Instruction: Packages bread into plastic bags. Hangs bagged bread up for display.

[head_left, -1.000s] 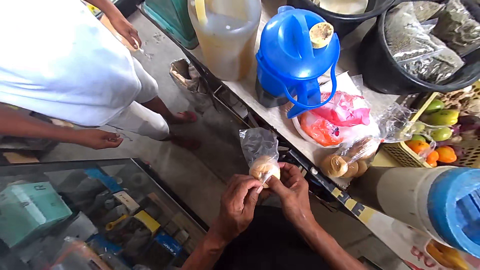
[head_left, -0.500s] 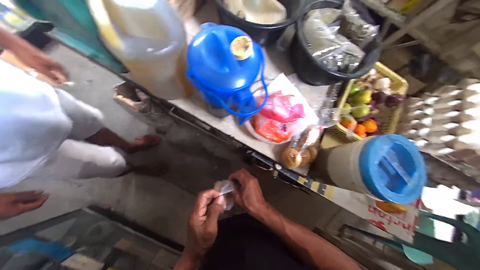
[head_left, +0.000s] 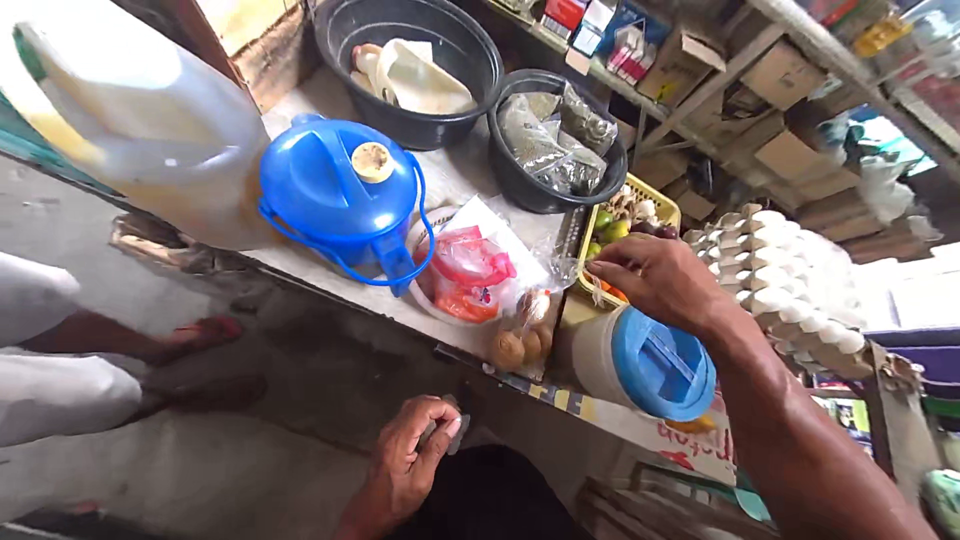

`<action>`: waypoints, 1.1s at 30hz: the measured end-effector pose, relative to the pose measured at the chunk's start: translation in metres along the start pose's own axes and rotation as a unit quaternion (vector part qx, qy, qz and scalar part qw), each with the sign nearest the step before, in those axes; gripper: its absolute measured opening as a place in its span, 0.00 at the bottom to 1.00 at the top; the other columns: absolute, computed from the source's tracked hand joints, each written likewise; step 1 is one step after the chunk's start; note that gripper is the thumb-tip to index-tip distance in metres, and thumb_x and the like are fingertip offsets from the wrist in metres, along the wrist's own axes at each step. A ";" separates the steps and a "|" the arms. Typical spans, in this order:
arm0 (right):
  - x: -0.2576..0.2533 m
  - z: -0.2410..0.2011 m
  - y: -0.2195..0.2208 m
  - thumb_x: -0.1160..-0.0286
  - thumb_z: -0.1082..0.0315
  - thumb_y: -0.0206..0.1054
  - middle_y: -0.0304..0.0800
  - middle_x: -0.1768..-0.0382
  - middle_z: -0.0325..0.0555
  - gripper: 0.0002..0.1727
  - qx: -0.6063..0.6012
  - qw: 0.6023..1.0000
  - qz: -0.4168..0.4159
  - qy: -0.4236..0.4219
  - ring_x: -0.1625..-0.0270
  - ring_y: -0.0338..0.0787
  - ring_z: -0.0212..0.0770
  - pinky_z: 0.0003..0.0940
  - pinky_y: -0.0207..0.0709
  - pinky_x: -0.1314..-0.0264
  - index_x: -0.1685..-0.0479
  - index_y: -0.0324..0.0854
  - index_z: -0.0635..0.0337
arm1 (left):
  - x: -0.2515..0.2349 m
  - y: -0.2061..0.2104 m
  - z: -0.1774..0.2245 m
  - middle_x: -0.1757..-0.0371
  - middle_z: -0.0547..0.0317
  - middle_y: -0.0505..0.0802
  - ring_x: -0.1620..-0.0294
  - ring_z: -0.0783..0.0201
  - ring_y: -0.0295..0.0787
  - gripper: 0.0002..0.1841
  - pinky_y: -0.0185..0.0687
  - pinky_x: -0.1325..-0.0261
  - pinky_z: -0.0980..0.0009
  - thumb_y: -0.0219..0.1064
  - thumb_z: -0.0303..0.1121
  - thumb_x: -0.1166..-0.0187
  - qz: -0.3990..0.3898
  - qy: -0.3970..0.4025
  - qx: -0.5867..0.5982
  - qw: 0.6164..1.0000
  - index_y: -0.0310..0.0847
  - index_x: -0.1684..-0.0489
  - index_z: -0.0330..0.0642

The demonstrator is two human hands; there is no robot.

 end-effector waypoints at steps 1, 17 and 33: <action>-0.005 0.007 0.002 0.17 0.61 0.68 0.93 0.60 0.49 0.12 0.012 1.000 -0.026 -0.004 0.59 0.92 0.48 0.56 0.85 0.53 0.57 0.92 0.59 | -0.004 0.005 0.000 0.56 0.67 0.92 0.50 0.76 0.89 0.10 0.86 0.41 0.76 0.61 0.40 0.12 0.006 -0.005 0.008 1.000 0.85 0.53 0.45; -0.069 0.069 0.044 0.24 0.47 0.73 0.93 0.50 0.49 0.22 -0.047 0.977 -0.196 -0.065 0.49 0.92 0.50 0.58 0.85 0.43 0.46 0.92 0.56 | -0.013 0.083 -0.021 0.67 0.60 0.89 0.69 0.77 0.85 0.10 0.85 0.61 0.80 0.61 0.32 0.13 -0.067 -0.161 0.075 0.982 0.82 0.51 0.34; -0.075 0.053 0.070 0.12 0.55 0.60 0.90 0.68 0.32 0.18 -0.161 0.907 -0.246 -0.303 0.64 0.86 0.20 0.20 0.79 0.59 0.56 0.93 0.54 | -0.041 0.146 -0.056 0.64 0.47 0.91 0.66 0.58 0.91 0.13 0.88 0.55 0.59 0.57 0.34 0.11 -0.194 -0.219 0.007 0.956 0.82 0.43 0.33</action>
Point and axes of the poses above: each hand's wrist, its own x-axis away from the middle knuckle, its own y-axis out of the palm, z = x × y, the point moved 5 cm from there along -x, towards the middle knuckle
